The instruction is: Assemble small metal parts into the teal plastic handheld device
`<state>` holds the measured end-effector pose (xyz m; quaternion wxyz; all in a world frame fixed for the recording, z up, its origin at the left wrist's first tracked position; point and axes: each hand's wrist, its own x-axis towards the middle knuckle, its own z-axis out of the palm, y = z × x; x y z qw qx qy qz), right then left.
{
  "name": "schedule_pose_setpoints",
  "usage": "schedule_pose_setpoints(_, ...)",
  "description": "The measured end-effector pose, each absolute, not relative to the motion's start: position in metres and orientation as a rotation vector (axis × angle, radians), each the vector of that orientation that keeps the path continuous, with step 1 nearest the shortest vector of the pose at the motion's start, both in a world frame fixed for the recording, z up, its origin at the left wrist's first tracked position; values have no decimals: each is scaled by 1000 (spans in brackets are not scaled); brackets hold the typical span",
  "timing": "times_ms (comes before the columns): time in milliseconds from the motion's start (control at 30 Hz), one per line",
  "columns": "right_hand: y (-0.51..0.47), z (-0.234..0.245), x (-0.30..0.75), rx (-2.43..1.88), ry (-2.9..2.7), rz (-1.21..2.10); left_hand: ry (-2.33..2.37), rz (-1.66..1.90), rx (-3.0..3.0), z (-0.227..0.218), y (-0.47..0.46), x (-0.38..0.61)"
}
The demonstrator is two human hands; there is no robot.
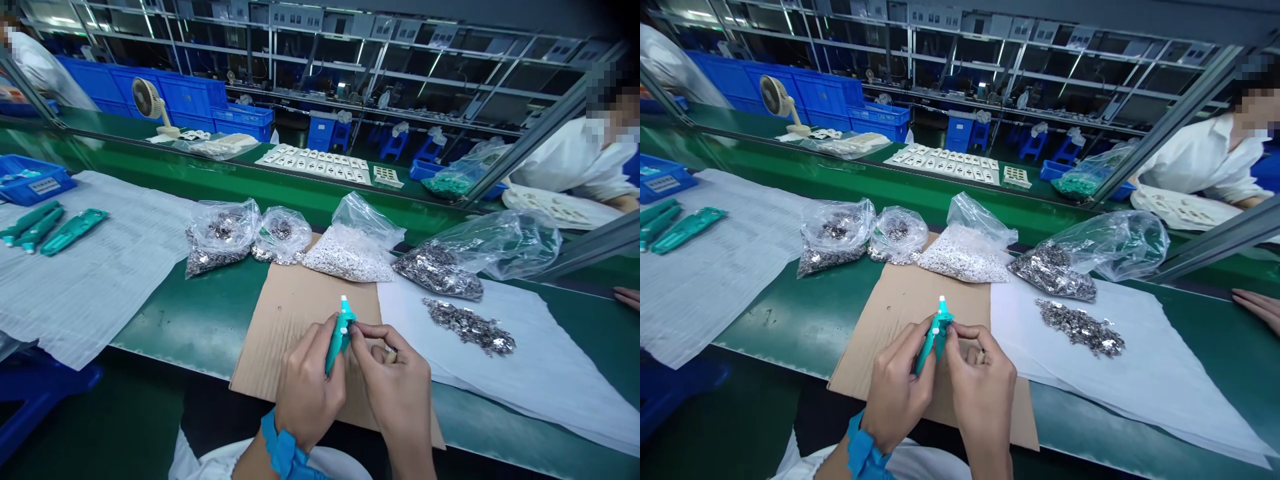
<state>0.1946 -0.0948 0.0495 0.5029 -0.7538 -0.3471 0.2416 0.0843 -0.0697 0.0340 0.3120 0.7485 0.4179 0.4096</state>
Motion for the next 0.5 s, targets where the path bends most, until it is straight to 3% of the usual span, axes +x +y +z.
schedule_pose_setpoints(500,-98,51,197,-1749,-1394,75,1142,1112,1995,34,-69,83)
